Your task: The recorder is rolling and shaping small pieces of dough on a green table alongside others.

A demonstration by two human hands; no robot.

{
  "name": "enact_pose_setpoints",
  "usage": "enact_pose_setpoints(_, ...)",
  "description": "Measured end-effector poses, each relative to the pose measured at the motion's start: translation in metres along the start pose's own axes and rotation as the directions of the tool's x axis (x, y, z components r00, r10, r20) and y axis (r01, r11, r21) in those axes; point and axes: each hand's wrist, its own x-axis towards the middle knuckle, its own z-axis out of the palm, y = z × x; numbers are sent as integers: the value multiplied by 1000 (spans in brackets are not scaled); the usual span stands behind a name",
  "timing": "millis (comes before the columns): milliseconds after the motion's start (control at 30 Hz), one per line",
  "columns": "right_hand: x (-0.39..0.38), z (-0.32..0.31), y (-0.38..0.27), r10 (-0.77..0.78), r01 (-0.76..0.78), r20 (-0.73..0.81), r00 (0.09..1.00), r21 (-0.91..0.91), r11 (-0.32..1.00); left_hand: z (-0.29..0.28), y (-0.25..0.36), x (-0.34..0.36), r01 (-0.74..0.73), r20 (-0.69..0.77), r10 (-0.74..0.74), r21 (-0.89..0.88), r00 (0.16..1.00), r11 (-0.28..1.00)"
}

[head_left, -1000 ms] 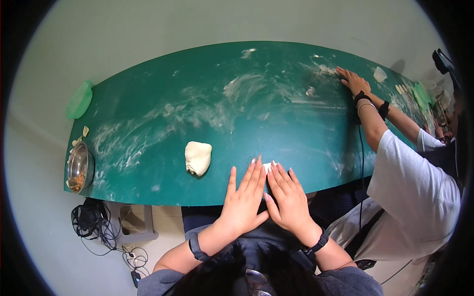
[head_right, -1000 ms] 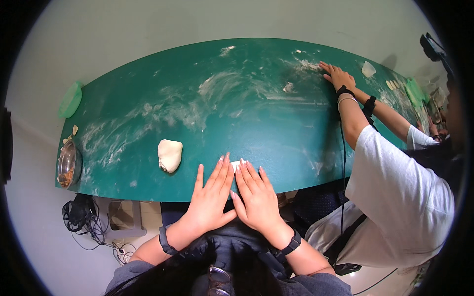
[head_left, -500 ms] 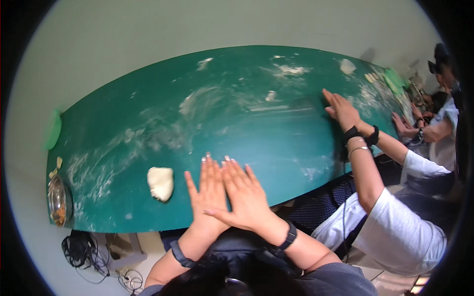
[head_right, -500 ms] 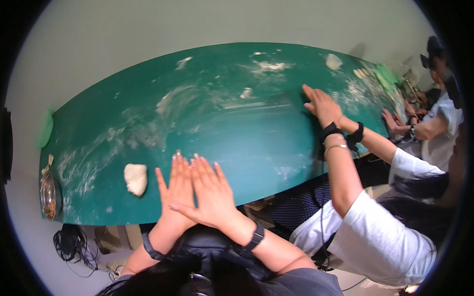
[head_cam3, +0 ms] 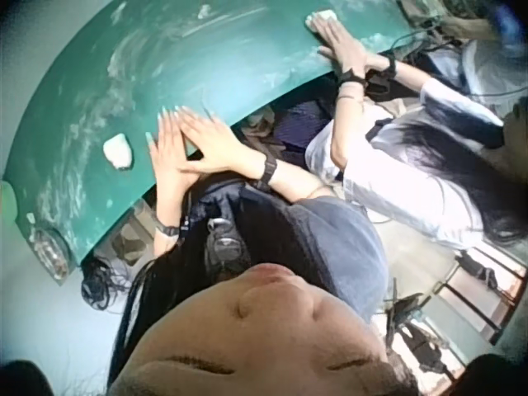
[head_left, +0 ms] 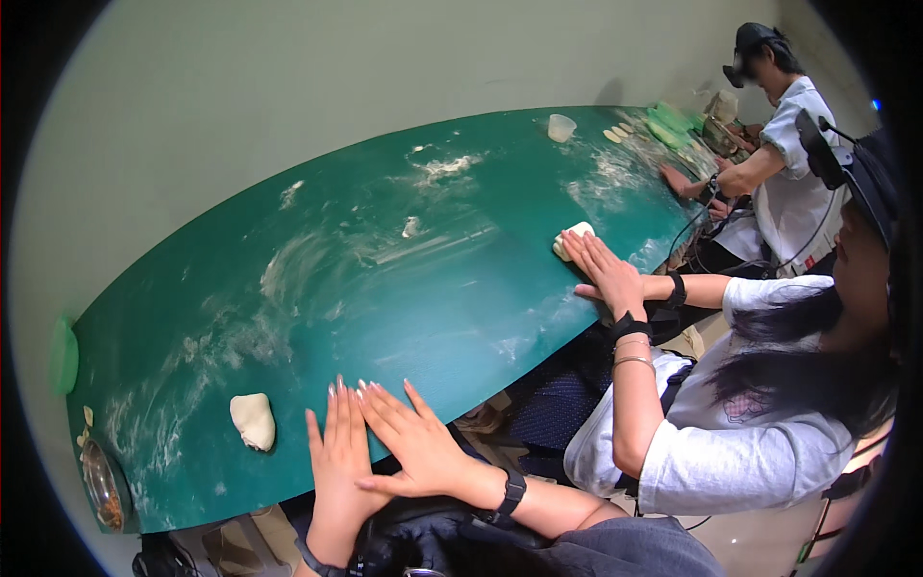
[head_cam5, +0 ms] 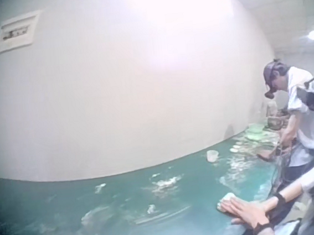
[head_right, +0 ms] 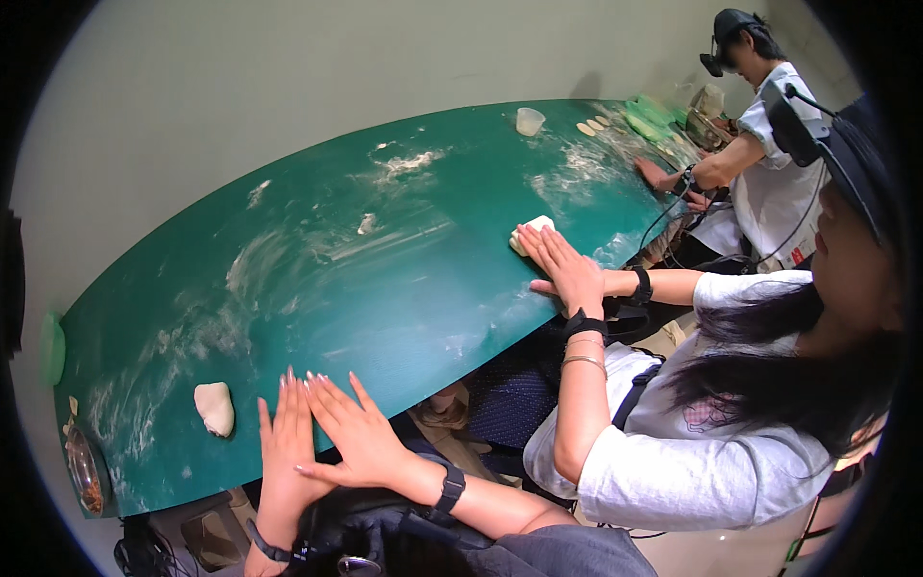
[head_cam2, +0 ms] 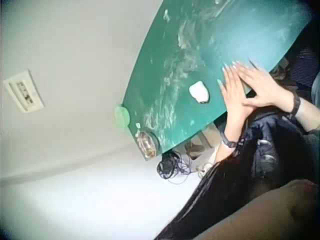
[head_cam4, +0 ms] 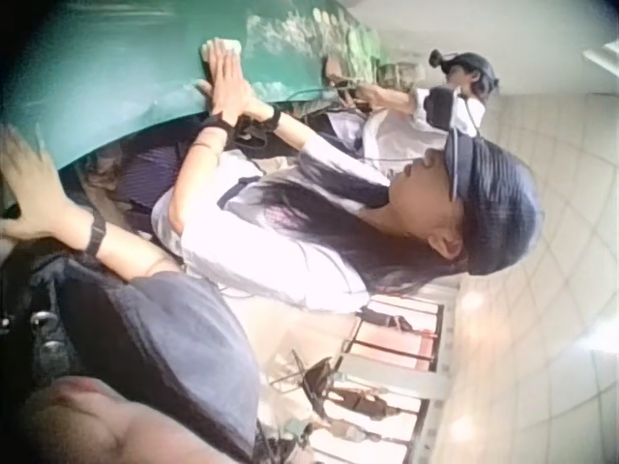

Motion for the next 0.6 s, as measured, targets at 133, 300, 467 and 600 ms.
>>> enact_pose_setpoints(133,-16,0,-6,-12,12,11,1000,13,1000,5,17,-17,74,6,-73,-79,997,994)
enact_pose_setpoints(300,3,3,-4,-17,18,23,1000,-37,999,16,12,-2,111,-26,-111,5,994,994)
enact_pose_setpoints(467,37,3,10,-8,18,73,997,-138,990,25,-4,23,184,-47,-181,77,982,980)
enact_pose_setpoints(600,70,9,19,8,8,154,988,-104,995,33,-24,40,258,-123,-239,172,963,951)
